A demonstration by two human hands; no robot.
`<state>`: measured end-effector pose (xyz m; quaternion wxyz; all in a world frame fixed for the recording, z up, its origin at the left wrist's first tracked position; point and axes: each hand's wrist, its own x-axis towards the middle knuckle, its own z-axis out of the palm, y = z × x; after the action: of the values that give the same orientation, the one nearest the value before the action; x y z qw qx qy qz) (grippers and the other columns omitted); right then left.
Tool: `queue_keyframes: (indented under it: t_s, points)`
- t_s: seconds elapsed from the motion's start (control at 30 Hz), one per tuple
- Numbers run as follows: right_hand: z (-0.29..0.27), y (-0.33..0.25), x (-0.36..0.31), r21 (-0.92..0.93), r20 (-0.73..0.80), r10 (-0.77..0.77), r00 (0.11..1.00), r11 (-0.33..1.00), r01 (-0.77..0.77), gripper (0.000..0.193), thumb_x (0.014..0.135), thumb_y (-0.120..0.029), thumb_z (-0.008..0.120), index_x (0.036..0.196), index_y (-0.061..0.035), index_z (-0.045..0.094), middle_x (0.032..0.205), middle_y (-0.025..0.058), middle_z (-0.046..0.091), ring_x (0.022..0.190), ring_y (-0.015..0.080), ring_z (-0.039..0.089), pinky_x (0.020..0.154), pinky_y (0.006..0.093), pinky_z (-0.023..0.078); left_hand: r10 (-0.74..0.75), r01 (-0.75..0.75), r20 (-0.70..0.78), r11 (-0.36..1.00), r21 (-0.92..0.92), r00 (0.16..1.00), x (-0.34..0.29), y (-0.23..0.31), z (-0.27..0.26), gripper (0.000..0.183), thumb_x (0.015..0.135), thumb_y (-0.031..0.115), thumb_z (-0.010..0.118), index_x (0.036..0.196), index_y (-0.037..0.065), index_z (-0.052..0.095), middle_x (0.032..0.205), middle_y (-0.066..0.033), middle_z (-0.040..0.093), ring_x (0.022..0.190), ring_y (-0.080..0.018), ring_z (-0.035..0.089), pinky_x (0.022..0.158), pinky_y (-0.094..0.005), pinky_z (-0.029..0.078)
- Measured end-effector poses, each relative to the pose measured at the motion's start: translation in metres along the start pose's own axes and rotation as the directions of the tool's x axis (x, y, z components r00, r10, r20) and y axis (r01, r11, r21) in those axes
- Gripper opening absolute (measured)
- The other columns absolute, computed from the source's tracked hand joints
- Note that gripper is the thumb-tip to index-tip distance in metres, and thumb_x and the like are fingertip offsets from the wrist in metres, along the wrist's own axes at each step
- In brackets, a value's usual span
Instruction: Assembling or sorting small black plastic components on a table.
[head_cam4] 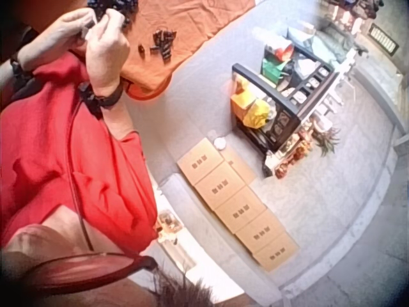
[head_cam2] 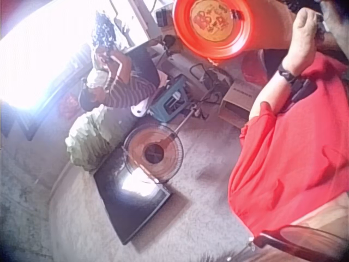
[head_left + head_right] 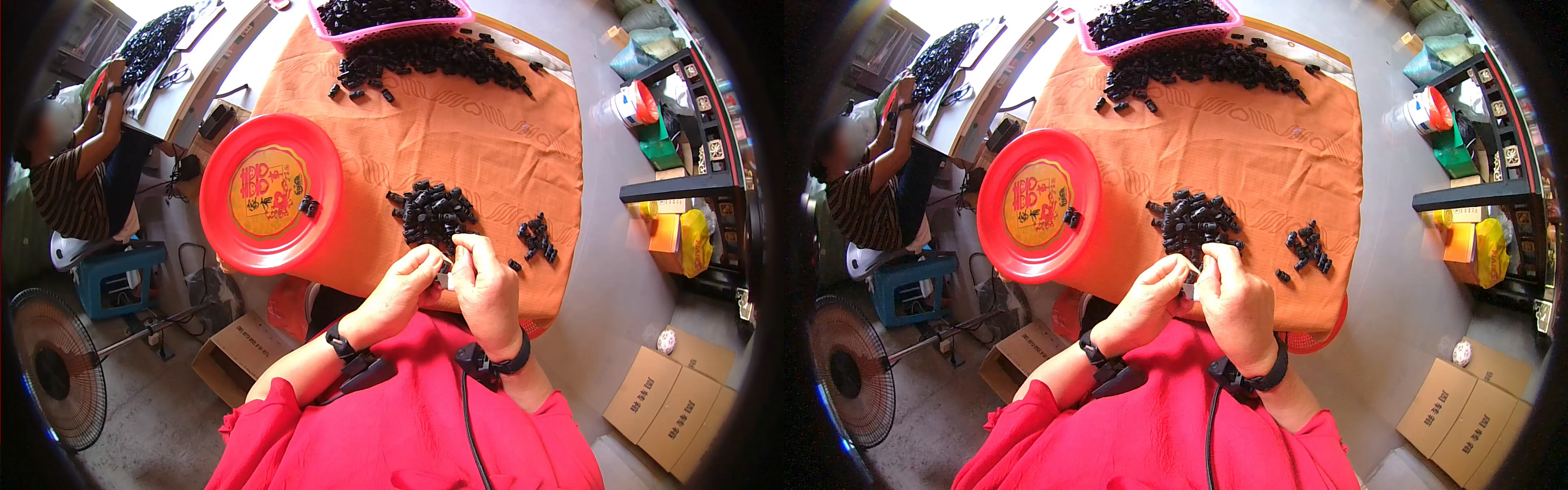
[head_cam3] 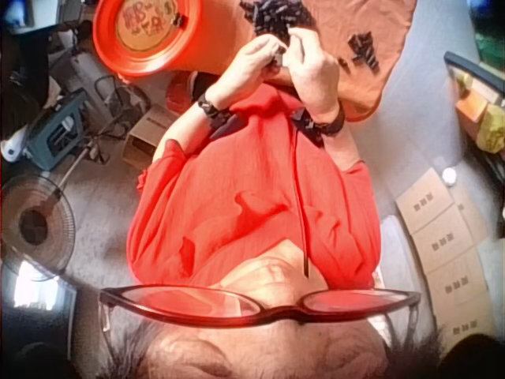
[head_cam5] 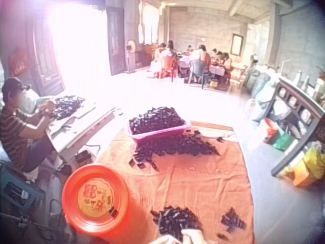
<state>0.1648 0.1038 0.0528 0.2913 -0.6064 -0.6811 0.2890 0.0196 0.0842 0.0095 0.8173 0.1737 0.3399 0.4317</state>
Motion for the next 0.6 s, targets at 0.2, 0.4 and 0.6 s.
queue_keyframes:
  t_s: [0.2,0.4,0.6]
  points:
    - [0.0016,0.0015,0.0002,-0.018,0.006,-0.010,1.000,1.000,0.011,0.012,0.095,-0.010,0.060,0.106,-0.0068,0.063,0.070,0.0168,0.066,0.063,0.0349,0.067,0.054,0.0445,0.051,0.001,0.000,-0.039,1.000,0.020,0.999,0.0000,-0.0016,0.0018,0.020,0.106,0.031,0.052,0.096,0.014,0.056,0.082,0.0062,0.052,0.071,-0.0035,0.045,0.065,-0.0207,0.039]
    - [0.0006,-0.0007,-0.0020,-0.030,-0.001,0.033,0.999,0.999,-0.033,0.013,0.094,-0.009,0.061,0.107,-0.0070,0.063,0.072,0.0173,0.067,0.063,0.0348,0.067,0.055,0.0441,0.051,0.057,-0.056,-0.026,0.998,0.043,0.998,0.0003,-0.0036,0.0018,0.020,0.105,0.031,0.052,0.097,0.014,0.057,0.082,0.0058,0.052,0.071,-0.0037,0.045,0.065,-0.0204,0.039]
    - [-0.0014,0.0009,-0.0006,0.015,-0.142,0.013,0.990,1.000,-0.011,0.019,0.094,-0.007,0.061,0.113,-0.0058,0.063,0.073,0.0179,0.067,0.066,0.0314,0.069,0.057,0.0397,0.053,0.039,-0.040,-0.032,0.999,-0.022,0.999,0.0004,-0.0020,0.0008,0.020,0.105,0.028,0.052,0.101,0.009,0.058,0.082,0.0028,0.055,0.072,-0.0063,0.049,0.066,-0.0220,0.040]
